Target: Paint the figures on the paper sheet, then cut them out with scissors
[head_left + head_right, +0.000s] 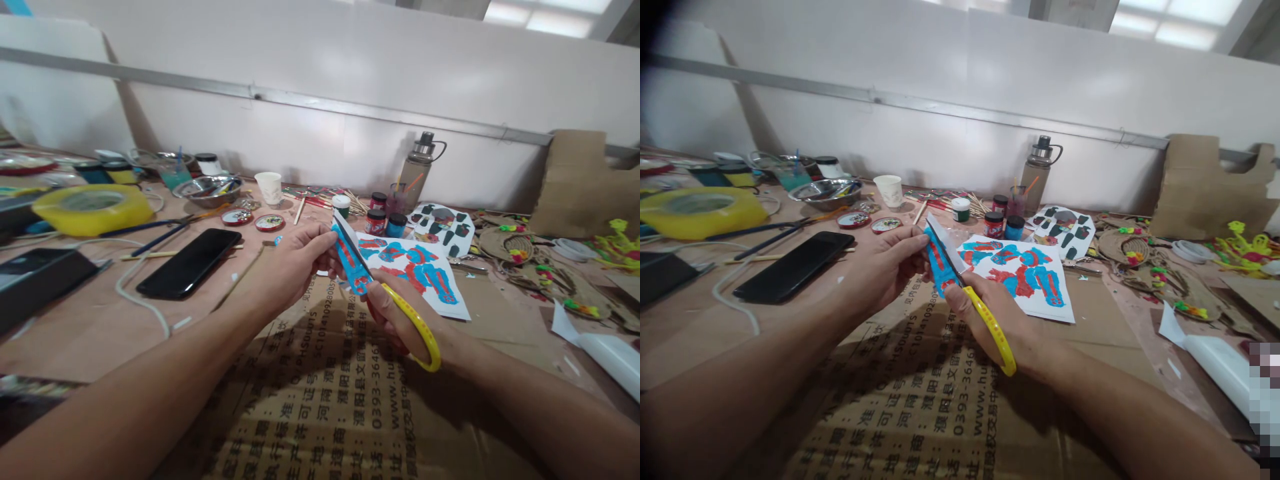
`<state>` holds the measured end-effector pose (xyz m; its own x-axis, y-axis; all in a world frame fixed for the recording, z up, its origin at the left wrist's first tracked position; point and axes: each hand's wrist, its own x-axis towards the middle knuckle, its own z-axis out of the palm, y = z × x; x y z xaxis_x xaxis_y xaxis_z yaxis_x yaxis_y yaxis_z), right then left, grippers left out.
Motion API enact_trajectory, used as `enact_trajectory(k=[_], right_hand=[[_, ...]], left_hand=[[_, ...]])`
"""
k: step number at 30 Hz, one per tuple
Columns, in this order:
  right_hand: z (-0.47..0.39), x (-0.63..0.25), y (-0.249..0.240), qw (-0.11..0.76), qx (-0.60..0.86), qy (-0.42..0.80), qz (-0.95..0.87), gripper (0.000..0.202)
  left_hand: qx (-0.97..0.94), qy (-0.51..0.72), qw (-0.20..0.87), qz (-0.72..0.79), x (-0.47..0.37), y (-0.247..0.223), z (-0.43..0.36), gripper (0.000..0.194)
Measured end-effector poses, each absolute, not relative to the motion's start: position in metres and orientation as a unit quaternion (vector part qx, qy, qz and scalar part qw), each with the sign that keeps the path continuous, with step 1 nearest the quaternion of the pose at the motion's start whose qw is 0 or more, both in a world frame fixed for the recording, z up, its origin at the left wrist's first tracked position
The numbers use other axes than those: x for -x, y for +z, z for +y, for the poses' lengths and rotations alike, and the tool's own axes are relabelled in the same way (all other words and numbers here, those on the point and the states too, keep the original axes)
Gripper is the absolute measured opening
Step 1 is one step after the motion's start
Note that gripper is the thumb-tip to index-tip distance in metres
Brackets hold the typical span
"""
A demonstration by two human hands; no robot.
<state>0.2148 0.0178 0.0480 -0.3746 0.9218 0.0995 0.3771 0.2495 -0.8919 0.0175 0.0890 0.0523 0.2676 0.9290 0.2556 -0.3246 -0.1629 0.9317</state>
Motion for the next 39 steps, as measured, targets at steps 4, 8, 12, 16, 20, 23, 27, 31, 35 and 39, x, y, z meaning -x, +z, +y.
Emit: enact_trajectory(k=[4,8,12,16,20,23,27,31,35,39], right_hand=[[0.018,-0.215,0.047,0.327,0.458,0.426,-0.709,0.066],[0.018,-0.215,0.049,0.320,0.457,0.424,-0.714,0.068],[0.018,-0.215,0.050,0.327,0.452,0.418,-0.717,0.071],[0.018,-0.215,0.049,0.336,0.453,0.404,-0.720,0.072],[0.022,-0.217,0.044,0.332,0.455,0.393,-0.727,0.070],[0.025,-0.220,0.039,0.325,0.455,0.385,-0.734,0.067],[0.028,-0.222,0.035,0.336,0.455,0.359,-0.743,0.062],[0.028,-0.223,0.036,0.336,0.466,0.356,-0.737,0.061],[0.029,-0.222,0.038,0.348,0.458,0.369,-0.730,0.068],[0.029,-0.221,0.039,0.342,0.445,0.400,-0.724,0.068]], left_hand=[[-0.540,0.539,0.586,0.274,-0.018,0.053,0.088,0.026],[-0.543,0.538,0.586,0.269,-0.017,0.053,0.089,0.026],[-0.547,0.538,0.586,0.261,-0.017,0.051,0.091,0.025],[-0.549,0.535,0.587,0.261,-0.017,0.051,0.091,0.024],[-0.543,0.535,0.590,0.265,-0.017,0.052,0.091,0.023],[-0.539,0.533,0.595,0.266,-0.017,0.052,0.091,0.023],[-0.536,0.529,0.597,0.275,-0.016,0.051,0.093,0.022],[-0.524,0.526,0.606,0.288,-0.016,0.050,0.094,0.026],[-0.504,0.526,0.615,0.303,-0.016,0.049,0.094,0.025],[-0.478,0.531,0.626,0.311,-0.017,0.049,0.094,0.023]])
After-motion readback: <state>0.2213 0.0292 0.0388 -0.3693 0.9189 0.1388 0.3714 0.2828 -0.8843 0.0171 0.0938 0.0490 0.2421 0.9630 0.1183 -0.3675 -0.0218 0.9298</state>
